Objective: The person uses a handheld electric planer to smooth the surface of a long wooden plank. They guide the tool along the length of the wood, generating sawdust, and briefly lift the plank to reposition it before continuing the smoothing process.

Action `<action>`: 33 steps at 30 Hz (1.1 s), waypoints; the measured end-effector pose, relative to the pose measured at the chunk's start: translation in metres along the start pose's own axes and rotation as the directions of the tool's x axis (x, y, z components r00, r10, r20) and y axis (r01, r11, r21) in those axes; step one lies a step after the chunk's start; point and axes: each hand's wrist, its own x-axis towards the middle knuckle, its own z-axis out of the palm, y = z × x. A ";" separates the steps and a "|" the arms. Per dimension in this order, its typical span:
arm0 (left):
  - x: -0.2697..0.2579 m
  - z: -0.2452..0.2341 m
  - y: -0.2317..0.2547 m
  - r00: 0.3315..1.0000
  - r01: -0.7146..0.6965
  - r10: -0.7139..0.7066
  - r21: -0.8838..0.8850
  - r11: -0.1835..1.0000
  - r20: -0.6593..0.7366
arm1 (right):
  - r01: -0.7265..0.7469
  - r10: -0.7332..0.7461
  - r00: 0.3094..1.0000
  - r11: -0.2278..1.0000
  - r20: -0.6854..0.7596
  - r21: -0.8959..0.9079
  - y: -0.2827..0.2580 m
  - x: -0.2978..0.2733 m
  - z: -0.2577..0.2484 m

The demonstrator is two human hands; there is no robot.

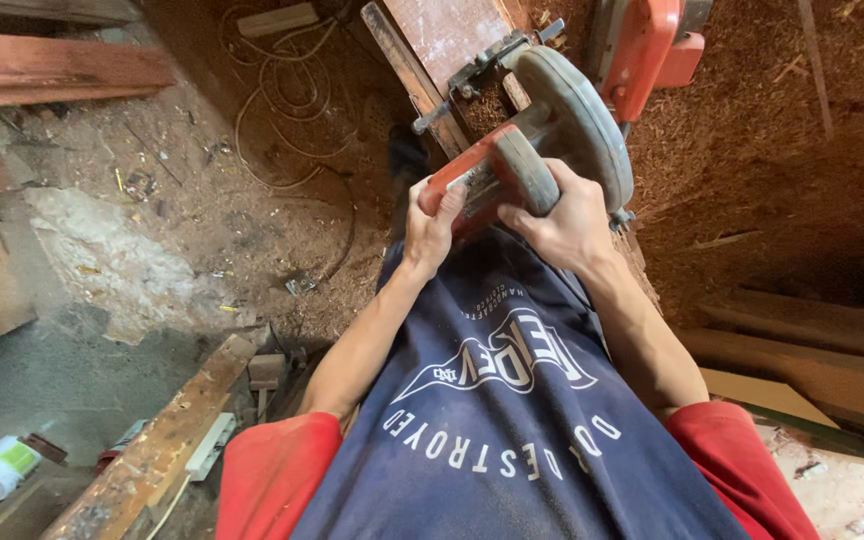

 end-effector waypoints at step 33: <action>0.051 0.000 0.003 0.901 0.078 -0.164 -0.222 0.972 -0.402 | 0.068 -0.071 0.996 0.997 -0.061 -0.048 -0.011 0.055 0.029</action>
